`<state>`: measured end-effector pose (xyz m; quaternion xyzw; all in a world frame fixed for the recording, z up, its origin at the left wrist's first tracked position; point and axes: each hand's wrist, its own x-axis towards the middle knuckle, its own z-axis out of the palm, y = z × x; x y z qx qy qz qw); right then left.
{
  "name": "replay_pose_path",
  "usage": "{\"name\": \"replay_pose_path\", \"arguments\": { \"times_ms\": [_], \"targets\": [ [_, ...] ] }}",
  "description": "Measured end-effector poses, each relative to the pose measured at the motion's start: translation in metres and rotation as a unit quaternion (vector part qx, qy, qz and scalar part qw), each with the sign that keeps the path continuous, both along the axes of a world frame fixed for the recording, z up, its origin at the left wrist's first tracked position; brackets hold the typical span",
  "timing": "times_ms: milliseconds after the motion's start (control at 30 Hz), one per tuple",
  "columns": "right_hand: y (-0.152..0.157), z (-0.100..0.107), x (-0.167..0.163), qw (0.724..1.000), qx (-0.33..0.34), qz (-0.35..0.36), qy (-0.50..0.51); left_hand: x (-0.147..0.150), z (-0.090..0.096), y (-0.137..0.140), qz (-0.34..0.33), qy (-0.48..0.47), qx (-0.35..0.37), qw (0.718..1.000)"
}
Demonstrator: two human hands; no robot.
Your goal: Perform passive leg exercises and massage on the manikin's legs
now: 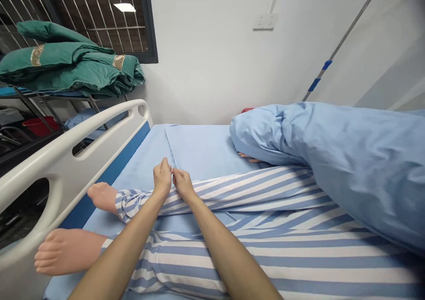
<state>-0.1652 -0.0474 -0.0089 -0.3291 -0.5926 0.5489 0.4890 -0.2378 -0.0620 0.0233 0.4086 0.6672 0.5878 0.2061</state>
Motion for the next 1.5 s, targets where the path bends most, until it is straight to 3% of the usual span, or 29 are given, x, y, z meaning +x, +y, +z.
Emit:
{"name": "replay_pose_path", "arguments": {
  "times_ms": [67,233,467,600,700,900,1100,1267,1367,1500],
  "targets": [
    [0.002,0.0,0.002,1.0,-0.021,0.002,0.022,0.009,-0.009,0.0,0.021,-0.01,-0.017,1.0],
    [0.002,-0.001,0.002,0.999,0.004,-0.039,0.014,0.015,-0.039,-0.011,0.054,0.16,-0.119,0.978],
    [-0.005,0.005,-0.003,0.992,-0.004,-0.097,-0.083,0.01,-0.039,-0.013,0.029,0.195,-0.142,0.97],
    [-0.002,0.03,0.021,0.976,0.083,-0.081,-0.184,0.013,-0.038,-0.014,0.035,0.216,-0.147,0.965],
    [0.003,0.04,0.044,0.968,0.141,-0.081,-0.191,0.016,-0.038,-0.015,0.049,0.231,-0.158,0.959],
    [0.007,0.008,0.061,0.955,0.13,-0.132,-0.233,0.016,-0.041,-0.017,0.036,0.24,-0.136,0.961],
    [0.011,0.001,0.062,0.975,0.083,-0.139,-0.154,0.027,-0.021,-0.011,0.008,0.216,-0.129,0.968],
    [0.019,0.005,0.068,0.992,0.032,-0.113,-0.054,0.061,-0.002,0.007,-0.027,0.086,-0.041,0.995],
    [0.022,0.004,0.07,0.994,-0.002,-0.105,-0.005,0.076,-0.01,0.012,-0.015,0.066,-0.048,0.997],
    [0.023,0.001,0.07,0.993,-0.006,-0.119,-0.002,0.078,-0.027,0.009,-0.03,0.164,-0.068,0.984]
  ]
}}
